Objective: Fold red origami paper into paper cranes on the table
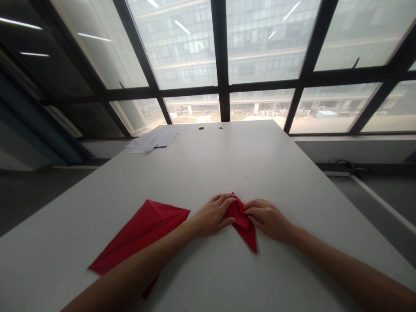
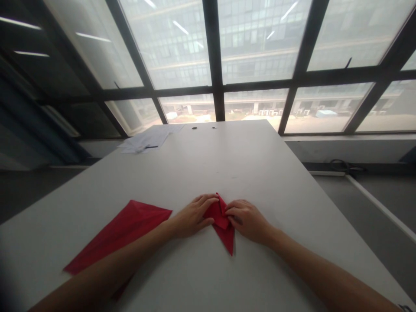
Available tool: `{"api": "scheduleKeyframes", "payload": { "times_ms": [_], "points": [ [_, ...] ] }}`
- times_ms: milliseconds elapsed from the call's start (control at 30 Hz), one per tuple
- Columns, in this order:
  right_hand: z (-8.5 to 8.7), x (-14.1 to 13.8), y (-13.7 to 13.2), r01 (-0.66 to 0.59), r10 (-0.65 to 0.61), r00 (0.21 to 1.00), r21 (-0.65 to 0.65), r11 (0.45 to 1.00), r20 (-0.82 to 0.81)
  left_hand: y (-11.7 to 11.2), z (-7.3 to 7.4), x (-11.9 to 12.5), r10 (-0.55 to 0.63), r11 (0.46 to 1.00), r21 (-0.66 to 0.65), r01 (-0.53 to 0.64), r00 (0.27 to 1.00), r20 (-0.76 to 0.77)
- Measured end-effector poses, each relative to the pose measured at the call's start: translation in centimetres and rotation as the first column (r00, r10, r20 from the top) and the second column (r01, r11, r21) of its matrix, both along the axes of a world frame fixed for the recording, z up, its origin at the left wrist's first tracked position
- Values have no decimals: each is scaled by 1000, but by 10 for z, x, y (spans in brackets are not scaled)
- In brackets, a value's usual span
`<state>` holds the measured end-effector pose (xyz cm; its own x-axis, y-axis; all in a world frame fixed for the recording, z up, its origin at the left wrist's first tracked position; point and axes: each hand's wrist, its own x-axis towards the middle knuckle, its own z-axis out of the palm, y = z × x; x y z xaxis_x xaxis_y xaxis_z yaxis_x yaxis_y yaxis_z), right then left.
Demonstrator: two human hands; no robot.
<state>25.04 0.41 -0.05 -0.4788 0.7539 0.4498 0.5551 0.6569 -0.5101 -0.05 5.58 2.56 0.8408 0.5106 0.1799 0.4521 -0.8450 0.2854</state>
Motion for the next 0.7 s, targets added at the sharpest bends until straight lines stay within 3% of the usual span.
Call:
{"api": "scheduleKeyframes", "payload": {
  "times_ms": [133, 333, 700],
  "points": [
    [5, 0, -2, -57, 57, 998, 43, 997, -4, 2, -2, 0, -44, 997, 66, 49, 996, -72],
    [9, 3, -7, 61, -65, 996, 62, 996, 65, 2, -2, 0, -37, 998, 57, 41, 997, -69],
    [10, 7, -8, 41, -43, 990, 17, 999, 138, 6, -12, -3, 10, 999, 49, -4, 994, -113]
  ]
}}
